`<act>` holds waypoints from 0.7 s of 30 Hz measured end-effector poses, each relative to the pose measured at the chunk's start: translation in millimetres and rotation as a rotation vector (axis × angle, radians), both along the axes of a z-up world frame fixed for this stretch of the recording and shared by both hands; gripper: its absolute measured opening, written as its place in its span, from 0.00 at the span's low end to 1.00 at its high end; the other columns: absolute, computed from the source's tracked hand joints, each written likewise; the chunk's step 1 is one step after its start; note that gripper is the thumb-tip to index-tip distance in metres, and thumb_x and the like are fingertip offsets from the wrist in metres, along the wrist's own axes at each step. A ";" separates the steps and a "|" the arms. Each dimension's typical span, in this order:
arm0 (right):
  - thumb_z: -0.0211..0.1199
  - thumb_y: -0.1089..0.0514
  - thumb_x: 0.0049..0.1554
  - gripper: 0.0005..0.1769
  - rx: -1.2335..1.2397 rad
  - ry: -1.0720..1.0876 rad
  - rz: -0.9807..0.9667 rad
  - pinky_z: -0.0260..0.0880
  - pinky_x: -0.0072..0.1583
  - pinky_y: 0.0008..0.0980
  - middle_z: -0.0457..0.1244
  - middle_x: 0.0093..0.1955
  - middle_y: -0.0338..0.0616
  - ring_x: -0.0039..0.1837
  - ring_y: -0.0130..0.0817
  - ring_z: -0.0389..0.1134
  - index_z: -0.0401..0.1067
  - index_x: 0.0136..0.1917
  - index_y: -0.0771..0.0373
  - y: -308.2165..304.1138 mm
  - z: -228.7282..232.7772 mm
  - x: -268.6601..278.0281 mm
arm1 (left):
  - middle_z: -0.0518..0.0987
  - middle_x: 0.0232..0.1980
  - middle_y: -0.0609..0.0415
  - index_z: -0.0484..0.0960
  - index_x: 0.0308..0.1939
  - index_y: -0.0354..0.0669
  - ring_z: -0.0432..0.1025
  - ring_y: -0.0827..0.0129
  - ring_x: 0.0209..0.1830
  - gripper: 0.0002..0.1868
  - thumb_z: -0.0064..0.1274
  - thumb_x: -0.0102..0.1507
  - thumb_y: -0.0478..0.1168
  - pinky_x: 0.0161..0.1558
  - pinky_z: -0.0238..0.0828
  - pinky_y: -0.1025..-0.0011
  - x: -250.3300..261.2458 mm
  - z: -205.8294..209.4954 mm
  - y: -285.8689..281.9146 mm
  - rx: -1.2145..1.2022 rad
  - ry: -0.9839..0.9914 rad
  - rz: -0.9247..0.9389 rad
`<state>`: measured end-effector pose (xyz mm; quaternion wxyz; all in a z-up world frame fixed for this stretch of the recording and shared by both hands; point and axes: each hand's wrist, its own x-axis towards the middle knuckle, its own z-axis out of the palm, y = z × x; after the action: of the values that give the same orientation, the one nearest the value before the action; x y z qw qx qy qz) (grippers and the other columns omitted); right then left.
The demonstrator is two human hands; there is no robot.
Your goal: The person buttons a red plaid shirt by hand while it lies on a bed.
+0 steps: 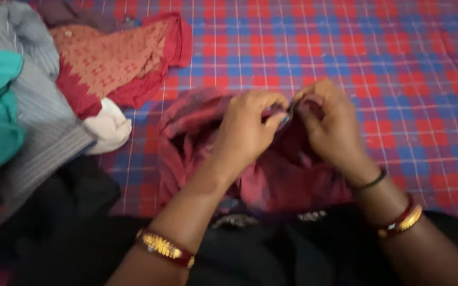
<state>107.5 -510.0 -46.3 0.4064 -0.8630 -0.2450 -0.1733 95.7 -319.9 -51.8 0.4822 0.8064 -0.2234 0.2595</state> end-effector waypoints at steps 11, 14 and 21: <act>0.66 0.69 0.54 0.10 0.164 0.123 -0.199 0.70 0.49 0.27 0.71 0.42 0.44 0.45 0.28 0.71 0.80 0.50 0.65 14.5 -7.1 -10.3 | 0.85 0.46 0.48 0.84 0.43 0.40 0.81 0.55 0.46 0.12 0.61 0.56 0.32 0.47 0.77 0.65 -4.4 11.9 -4.3 -0.064 0.163 0.052; 0.64 0.69 0.61 0.07 0.371 0.123 -0.049 0.72 0.54 0.24 0.72 0.48 0.43 0.51 0.25 0.72 0.79 0.52 0.66 14.4 -9.7 -7.9 | 0.85 0.48 0.49 0.85 0.46 0.41 0.81 0.56 0.47 0.13 0.59 0.57 0.31 0.48 0.78 0.65 -0.5 14.3 -3.6 -0.095 0.155 0.082; 0.64 0.72 0.57 0.10 0.332 0.068 -0.020 0.73 0.53 0.24 0.72 0.48 0.43 0.51 0.27 0.73 0.80 0.52 0.67 13.5 -4.7 -4.3 | 0.84 0.47 0.51 0.84 0.47 0.41 0.79 0.53 0.45 0.11 0.55 0.61 0.31 0.44 0.76 0.62 -4.4 26.7 -8.1 0.031 0.156 0.128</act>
<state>103.3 -496.5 -51.0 0.5499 -0.7917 -0.1905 -0.1860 91.3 -328.0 -25.0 0.4681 0.8441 -0.1370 0.2227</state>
